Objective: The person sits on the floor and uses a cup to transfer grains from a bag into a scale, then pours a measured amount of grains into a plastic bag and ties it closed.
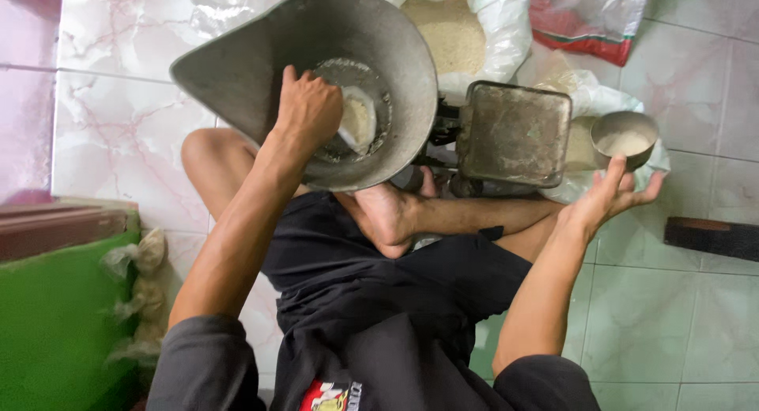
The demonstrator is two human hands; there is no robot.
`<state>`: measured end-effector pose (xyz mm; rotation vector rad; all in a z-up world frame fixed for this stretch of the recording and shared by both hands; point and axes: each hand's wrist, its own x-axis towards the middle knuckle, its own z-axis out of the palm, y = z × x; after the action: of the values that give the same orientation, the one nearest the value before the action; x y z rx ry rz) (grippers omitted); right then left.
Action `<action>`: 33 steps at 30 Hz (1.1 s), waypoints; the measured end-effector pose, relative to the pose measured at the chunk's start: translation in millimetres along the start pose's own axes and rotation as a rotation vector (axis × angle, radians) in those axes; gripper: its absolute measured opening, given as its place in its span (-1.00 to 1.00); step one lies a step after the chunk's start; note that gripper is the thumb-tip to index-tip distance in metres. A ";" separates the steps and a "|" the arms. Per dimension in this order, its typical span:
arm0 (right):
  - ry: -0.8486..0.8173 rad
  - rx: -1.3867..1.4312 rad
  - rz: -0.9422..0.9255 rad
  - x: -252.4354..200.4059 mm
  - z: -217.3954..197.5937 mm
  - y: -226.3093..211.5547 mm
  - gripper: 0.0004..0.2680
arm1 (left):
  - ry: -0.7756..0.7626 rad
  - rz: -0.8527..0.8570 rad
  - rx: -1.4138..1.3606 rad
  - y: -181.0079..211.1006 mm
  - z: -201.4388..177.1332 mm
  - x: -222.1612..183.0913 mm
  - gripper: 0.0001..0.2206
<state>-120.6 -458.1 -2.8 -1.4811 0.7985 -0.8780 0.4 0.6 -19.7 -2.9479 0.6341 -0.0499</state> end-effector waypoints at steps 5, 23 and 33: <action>-0.494 0.177 -0.416 -69.1 51.3 -60.4 -0.55 | 0.035 0.013 -0.001 -1.7 3.6 0.6 -0.80; -1.126 -0.337 -1.050 -189.3 165.2 -116.3 -0.25 | 0.089 0.000 -0.059 -2.7 4.7 -1.4 -0.88; -0.878 -0.234 -0.886 -161.0 137.4 -103.6 -0.30 | 0.100 -0.038 -0.110 -2.5 8.0 -0.6 -0.87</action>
<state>-78.6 -242.5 82.4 -2.2176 -0.4715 -0.6275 1.3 4.1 -27.3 -3.0797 0.6123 -0.1721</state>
